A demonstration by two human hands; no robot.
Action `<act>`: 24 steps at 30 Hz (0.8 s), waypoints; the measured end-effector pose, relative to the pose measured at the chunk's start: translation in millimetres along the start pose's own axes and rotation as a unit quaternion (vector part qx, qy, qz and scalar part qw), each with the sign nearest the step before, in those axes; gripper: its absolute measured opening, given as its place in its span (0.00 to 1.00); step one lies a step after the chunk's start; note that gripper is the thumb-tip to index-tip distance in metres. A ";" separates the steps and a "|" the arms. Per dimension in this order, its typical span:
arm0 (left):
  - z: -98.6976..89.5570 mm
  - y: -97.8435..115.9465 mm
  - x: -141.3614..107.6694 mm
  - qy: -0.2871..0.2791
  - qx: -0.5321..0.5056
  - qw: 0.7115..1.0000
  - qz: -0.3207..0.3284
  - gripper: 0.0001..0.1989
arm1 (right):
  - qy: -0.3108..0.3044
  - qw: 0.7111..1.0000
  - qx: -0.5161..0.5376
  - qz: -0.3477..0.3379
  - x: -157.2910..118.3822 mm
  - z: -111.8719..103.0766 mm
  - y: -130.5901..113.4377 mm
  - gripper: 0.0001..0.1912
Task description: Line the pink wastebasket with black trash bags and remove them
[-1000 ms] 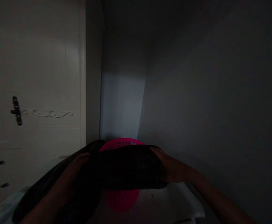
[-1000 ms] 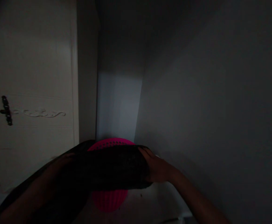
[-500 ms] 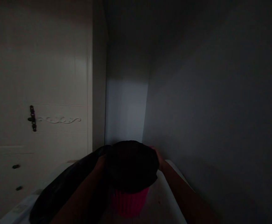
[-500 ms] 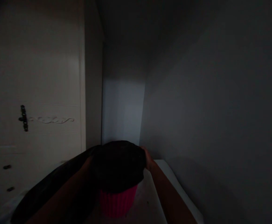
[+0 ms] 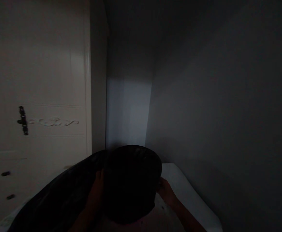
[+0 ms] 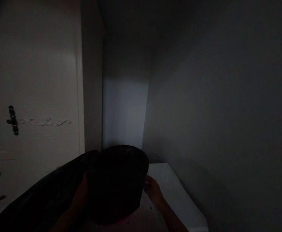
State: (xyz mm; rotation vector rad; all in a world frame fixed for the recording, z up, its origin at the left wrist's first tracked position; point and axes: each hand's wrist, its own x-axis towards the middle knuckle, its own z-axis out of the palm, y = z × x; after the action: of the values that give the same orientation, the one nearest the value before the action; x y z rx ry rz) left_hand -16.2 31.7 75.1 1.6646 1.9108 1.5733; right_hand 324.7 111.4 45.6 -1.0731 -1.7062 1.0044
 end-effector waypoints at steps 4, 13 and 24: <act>2.6 3.3 -40.6 0.105 -0.025 0.994 0.002 0.23 | 0.044 0.986 0.149 0.066 -21.9 5.1 2.7 0.28; 59.1 -35.7 -113.6 0.043 -0.026 0.998 0.023 0.43 | 0.046 0.989 0.129 0.048 -24.6 13.8 27.7 0.20; 77.9 -78.4 -97.6 0.058 0.069 0.995 0.040 0.51 | 0.056 0.906 0.408 0.098 -22.1 13.6 -9.1 0.25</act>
State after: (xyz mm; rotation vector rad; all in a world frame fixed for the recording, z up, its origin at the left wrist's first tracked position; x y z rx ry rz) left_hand 24.1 13.2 -65.5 1.7613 2.0792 1.6356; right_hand 315.5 85.5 44.4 -0.7152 -0.9166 1.5568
